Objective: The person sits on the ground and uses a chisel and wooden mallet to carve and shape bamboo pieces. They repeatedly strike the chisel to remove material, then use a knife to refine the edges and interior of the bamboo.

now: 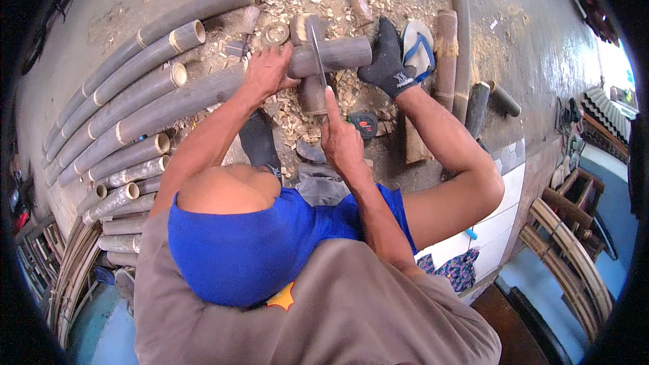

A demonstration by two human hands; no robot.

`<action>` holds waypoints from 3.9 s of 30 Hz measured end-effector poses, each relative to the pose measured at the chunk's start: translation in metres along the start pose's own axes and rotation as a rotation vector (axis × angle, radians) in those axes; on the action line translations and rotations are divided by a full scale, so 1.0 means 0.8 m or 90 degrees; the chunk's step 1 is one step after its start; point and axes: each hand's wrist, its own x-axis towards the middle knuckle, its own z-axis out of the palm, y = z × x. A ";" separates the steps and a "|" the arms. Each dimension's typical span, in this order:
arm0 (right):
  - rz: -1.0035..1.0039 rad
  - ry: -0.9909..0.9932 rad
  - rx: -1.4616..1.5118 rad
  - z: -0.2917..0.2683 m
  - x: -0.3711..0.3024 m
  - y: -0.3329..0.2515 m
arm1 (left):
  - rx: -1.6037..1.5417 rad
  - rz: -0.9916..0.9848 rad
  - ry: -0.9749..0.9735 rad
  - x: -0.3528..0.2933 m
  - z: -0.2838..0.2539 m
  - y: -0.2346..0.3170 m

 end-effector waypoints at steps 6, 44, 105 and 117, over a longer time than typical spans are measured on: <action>0.019 -0.015 0.015 0.001 -0.020 0.007 | 0.000 -0.017 -0.071 0.015 -0.013 0.000; -0.009 0.005 0.003 0.011 -0.044 0.026 | -0.052 -0.031 -0.109 0.017 -0.010 -0.003; 0.066 -0.057 -0.189 0.094 -0.003 0.105 | -0.339 -0.121 -0.382 -0.004 -0.059 -0.085; 0.120 -0.128 -0.156 0.078 -0.003 0.099 | -0.005 -0.094 -0.081 -0.052 -0.042 -0.035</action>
